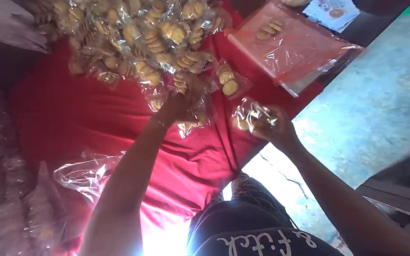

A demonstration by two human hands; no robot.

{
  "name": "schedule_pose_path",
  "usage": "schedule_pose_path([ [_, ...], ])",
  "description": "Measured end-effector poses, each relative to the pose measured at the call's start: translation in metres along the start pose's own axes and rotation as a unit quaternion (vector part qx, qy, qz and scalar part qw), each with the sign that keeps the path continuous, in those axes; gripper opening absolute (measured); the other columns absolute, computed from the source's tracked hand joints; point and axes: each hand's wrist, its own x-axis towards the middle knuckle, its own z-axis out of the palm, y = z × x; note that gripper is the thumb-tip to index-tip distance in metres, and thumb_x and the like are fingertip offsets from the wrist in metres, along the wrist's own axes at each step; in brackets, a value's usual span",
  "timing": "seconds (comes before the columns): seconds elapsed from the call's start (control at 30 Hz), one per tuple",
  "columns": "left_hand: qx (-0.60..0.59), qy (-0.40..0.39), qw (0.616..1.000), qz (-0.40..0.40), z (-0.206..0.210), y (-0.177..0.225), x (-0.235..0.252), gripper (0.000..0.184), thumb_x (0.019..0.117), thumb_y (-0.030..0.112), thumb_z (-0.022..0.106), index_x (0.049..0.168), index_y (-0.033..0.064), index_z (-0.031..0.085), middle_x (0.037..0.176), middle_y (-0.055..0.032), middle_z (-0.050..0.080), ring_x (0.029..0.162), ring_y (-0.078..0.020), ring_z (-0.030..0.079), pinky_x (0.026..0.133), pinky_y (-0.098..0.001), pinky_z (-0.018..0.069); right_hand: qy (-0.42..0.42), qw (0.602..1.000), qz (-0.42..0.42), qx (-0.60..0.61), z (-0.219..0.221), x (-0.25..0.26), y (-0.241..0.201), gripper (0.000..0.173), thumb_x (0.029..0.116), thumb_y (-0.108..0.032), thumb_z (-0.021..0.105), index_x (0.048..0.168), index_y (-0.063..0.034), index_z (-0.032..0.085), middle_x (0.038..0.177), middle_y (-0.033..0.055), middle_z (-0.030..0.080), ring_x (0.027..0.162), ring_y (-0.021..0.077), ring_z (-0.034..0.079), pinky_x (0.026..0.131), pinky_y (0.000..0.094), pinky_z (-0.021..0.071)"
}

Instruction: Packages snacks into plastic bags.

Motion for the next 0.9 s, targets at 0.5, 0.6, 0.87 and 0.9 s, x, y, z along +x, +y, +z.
schedule_pose_path([
  [0.5,-0.12,0.263,0.953,0.093,0.084,0.035,-0.068,0.046,0.0697,0.034,0.092,0.113,0.0241,0.077,0.159,-0.0284,0.032,0.149,-0.0474,0.029,0.116,-0.0603,0.0348,-0.251,0.933,-0.248,0.073,0.098,0.067,-0.016,0.057,0.1065,-0.046,0.036,0.135,-0.0039,0.062,0.145,0.0151,0.053,0.137,0.0216,0.049,0.114,0.0389,0.0419],
  [0.6,-0.183,0.22,0.953,0.097,0.082,0.033,-0.063,0.051,0.0695,0.026,0.093,0.116,0.017,0.075,0.158,-0.027,0.033,0.14,-0.0388,0.045,0.109,-0.048,0.0467,-0.267,0.944,-0.16,0.109,0.092,0.045,-0.022,0.089,0.0795,-0.075,0.063,0.137,-0.007,0.057,0.163,0.0162,0.028,0.149,0.0221,0.032,0.115,0.0389,0.0416],
  [0.87,-0.351,0.178,0.918,0.039,0.091,0.053,-0.079,0.067,0.0736,0.017,0.086,0.131,0.0001,0.055,0.16,-0.0288,0.023,0.143,-0.0233,0.042,0.11,-0.0309,0.0448,-0.125,0.955,-0.268,-0.024,0.113,0.012,-0.01,0.065,0.076,-0.043,0.083,0.131,-0.0155,0.062,0.15,0.0299,0.045,0.144,0.0449,0.04,0.115,0.0567,0.0387],
  [0.9,-0.383,0.154,0.909,0.058,0.085,0.06,-0.078,0.063,0.0734,0.011,0.083,0.128,-0.0022,0.055,0.159,-0.0288,0.025,0.14,-0.0207,0.045,0.107,-0.0289,0.0468,-0.133,0.956,-0.26,-0.022,0.1,0.007,-0.011,0.064,0.0761,-0.042,0.083,0.129,-0.0148,0.061,0.15,0.03,0.045,0.143,0.0456,0.04,0.114,0.0572,0.0401],
])
